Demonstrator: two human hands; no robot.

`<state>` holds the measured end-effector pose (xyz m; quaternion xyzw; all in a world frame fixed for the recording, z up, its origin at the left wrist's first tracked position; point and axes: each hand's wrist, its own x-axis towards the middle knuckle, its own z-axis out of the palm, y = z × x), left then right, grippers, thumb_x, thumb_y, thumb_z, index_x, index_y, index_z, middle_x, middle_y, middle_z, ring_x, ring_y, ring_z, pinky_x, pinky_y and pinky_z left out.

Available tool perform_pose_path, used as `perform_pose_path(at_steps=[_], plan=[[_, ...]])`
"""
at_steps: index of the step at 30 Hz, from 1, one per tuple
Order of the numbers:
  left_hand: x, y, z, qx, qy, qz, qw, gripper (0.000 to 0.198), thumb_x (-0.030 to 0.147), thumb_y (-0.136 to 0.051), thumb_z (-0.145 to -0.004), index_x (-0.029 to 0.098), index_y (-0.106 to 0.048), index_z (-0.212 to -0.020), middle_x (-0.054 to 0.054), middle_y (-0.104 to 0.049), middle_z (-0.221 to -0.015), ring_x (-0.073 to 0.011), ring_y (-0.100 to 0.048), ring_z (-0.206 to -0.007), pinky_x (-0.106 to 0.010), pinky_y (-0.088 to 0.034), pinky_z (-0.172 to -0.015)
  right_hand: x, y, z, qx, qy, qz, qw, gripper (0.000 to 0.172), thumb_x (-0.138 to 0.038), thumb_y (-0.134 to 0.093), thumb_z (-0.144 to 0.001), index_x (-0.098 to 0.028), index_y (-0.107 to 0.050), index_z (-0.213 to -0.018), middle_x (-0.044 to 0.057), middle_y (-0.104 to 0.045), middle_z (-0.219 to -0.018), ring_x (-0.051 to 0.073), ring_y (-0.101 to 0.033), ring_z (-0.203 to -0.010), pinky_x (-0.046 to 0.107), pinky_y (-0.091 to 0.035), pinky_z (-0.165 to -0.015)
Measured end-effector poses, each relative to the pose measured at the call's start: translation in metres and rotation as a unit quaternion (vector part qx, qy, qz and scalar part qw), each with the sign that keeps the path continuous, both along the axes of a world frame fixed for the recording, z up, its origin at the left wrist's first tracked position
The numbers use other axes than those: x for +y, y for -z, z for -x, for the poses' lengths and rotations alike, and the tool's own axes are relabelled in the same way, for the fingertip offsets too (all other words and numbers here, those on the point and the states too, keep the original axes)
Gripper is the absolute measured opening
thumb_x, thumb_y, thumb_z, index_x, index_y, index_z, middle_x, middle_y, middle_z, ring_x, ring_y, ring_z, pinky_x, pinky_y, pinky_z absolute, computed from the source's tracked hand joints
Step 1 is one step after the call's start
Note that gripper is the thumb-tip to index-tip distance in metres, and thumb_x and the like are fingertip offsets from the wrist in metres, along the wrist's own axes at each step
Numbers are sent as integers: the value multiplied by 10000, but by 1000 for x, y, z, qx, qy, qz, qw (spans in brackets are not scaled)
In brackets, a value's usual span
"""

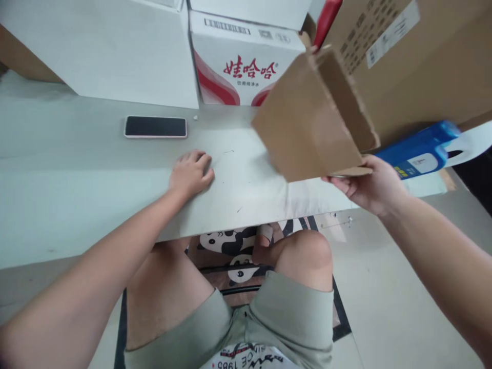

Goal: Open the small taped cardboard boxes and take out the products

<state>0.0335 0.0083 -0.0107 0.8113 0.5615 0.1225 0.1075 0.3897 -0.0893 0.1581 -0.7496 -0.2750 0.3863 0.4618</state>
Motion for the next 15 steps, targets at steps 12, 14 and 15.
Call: perform_pose_path(at_steps=[12,14,15], plan=[[3,3,1,7,-7,8,1000,438,344,-473,-985,172,-663,-1340,-186,-584,-1506,-395,-546,-1391,-547,-404,-1213,130,4,-43,23,105,-15,994,422,-211,-284,-1076,-115,-622,-1311,173,-680,-1204,151,-728,-946,222,-601,-748],[3,2,1,9,-7,8,1000,444,346,-476,-986,171,-659,-1351,-185,-581,-1512,-392,-545,-1398,-540,-397,-1224,146,11,-37,30,91,-26,995,512,-367,-257,-1127,-108,-550,-1458,192,-627,-1350,161,-719,-988,244,-607,-775],[3,2,1,12,-7,7,1000,446,348,-477,-986,169,-658,-1353,-185,-583,-1513,-391,-548,-1395,-537,-401,-1223,152,14,-33,35,82,-23,996,570,-426,-250,-1135,-92,-504,-1522,208,-595,-1409,172,-715,-1006,252,-608,-782]])
